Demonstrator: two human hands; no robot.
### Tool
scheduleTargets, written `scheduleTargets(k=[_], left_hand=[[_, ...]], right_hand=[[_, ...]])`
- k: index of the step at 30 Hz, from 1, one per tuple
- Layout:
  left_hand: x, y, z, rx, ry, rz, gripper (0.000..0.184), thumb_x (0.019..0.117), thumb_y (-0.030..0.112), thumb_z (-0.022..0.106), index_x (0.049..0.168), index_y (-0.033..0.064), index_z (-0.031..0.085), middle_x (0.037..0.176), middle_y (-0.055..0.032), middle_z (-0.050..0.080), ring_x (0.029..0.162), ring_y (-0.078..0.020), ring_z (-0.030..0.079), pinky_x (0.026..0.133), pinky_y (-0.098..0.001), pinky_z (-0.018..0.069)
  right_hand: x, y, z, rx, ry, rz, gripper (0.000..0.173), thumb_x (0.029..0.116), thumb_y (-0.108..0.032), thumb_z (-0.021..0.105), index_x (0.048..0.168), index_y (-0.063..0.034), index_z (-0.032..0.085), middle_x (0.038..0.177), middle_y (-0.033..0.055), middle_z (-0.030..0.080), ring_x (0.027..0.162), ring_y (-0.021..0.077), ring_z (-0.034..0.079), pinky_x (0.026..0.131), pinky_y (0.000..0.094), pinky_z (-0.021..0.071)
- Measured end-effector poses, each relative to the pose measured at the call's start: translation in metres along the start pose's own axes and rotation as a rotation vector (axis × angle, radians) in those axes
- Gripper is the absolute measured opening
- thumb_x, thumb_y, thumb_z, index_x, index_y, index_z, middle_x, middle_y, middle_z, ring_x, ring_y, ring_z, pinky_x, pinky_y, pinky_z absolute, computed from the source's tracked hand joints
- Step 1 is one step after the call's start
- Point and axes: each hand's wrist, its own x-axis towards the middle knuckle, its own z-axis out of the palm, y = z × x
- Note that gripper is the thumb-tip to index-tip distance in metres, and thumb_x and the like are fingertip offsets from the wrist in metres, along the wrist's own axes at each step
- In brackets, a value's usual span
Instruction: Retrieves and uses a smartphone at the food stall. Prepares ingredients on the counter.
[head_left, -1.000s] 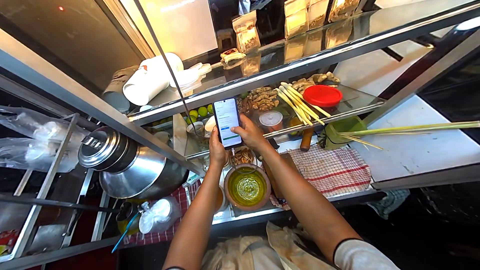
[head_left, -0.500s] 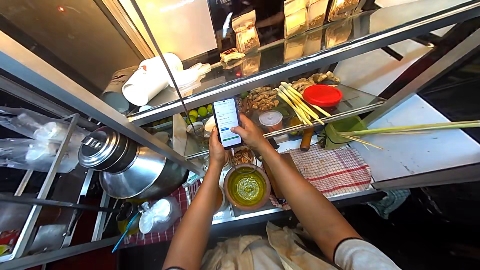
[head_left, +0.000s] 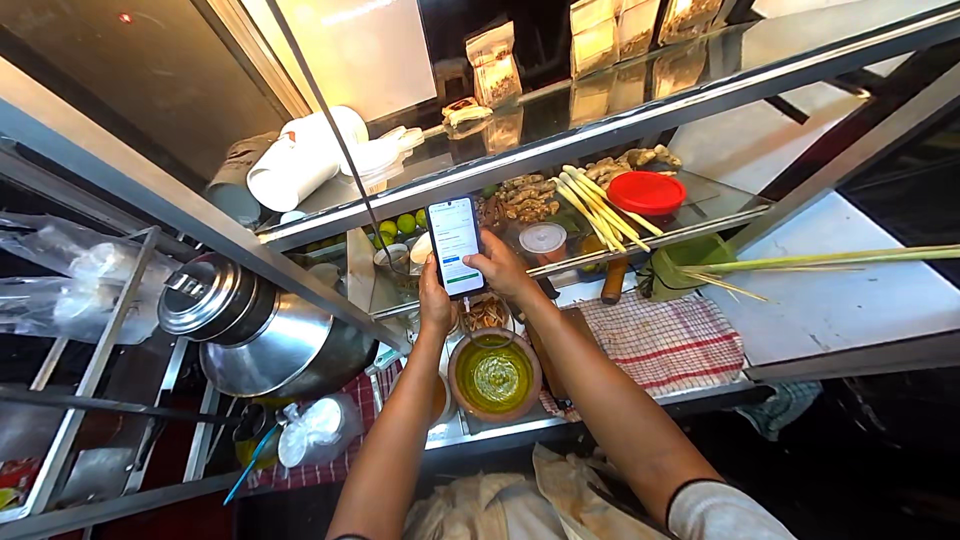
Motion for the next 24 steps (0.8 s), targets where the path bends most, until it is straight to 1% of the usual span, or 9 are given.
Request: scheduleTargets(k=[7,24], left_hand=[[0.0005,-0.0006,-0.0011,0.009,-0.016,0.013,0.055,0.1096,0.054,0.025,0.142,0.0218,0.054,0.132,-0.0044,0.066,0.118,-0.0196,0.065,0.098,-0.0457,0.0561],[0.0,-0.0002,-0.0009,-0.009,-0.015,0.014,0.054,0.1096,0.054,0.026,0.141,0.0215,0.056,0.13,-0.0044,0.067,0.117,-0.0192,0.066,0.098,-0.0455,0.0564]], right_hand=[[0.0003,0.0008,-0.0002,0.005,-0.004,-0.017,0.041,0.0966,-0.011,0.058,0.136,-0.0019,0.053,0.115,0.0125,0.071,0.1,0.0175,0.072,0.09,0.037,0.0614],[0.0,0.0016,0.0004,0.009,0.005,-0.011,0.041,0.0968,-0.011,0.058,0.136,-0.0018,0.052,0.116,0.0131,0.071,0.101,0.0178,0.072,0.09,0.0367,0.0614]])
